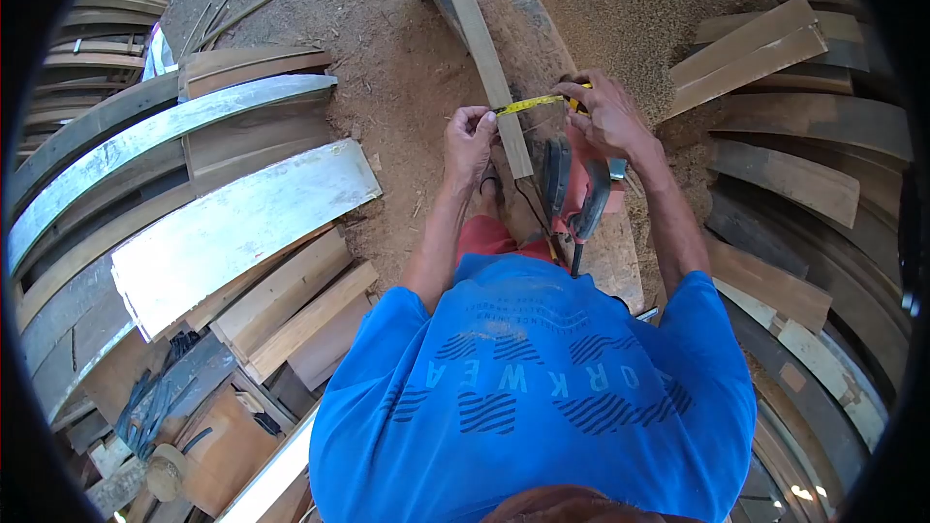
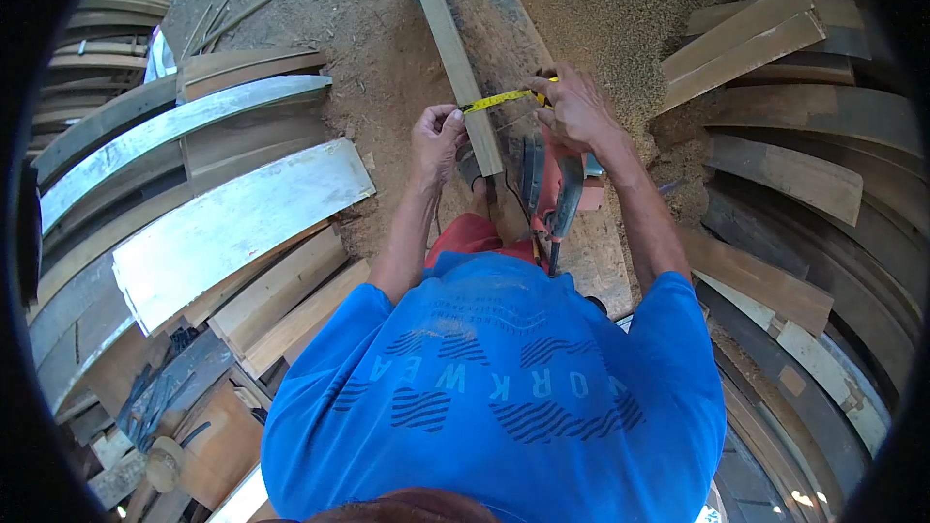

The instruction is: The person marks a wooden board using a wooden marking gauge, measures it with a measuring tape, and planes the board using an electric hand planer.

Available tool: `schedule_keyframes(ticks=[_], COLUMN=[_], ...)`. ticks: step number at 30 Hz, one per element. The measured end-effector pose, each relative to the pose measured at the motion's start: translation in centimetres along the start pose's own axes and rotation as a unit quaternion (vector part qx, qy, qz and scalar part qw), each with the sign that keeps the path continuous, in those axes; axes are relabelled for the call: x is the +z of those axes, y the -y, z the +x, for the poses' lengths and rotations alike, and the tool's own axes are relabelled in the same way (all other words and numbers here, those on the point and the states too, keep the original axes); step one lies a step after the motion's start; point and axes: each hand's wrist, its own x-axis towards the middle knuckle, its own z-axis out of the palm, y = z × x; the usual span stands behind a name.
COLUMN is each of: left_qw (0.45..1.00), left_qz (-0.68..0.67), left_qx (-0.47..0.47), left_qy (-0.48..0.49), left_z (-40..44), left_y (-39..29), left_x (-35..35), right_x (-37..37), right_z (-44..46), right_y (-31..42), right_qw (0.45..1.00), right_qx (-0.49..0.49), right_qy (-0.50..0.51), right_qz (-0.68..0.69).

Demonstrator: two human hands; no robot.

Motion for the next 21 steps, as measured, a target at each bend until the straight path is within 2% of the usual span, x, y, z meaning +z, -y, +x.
schedule_keyframes(ticks=[6, 11, 17, 21], left_qw=[1.0, 0.999, 0.998, 0.998], left_qz=[0.024, -0.037, -0.057, -0.065], left_qx=[0.009, -0.005, -0.022, -0.025], left_qy=[0.007, 0.006, 0.019, 0.011], left_z=[0.2, 0.2, 0.2, 0.2], left_y=[0.1, -0.1, -0.3, -0.3], left_x=[-0.1, 0.1, 0.0, 0.0], right_x=[0.3, -0.3, 0.7, -0.1], right_z=[-0.2, -0.4, -0.3, -0.2], right_y=[-0.3, 0.4, -0.7, 0.0], right_qw=[1.0, 1.0, 0.998, 1.0], right_qx=[-0.024, -0.005, -0.051, -0.016], right_qy=[-0.017, 0.009, -0.044, 0.002], right_qz=[0.006, 0.026, 0.015, 0.019])
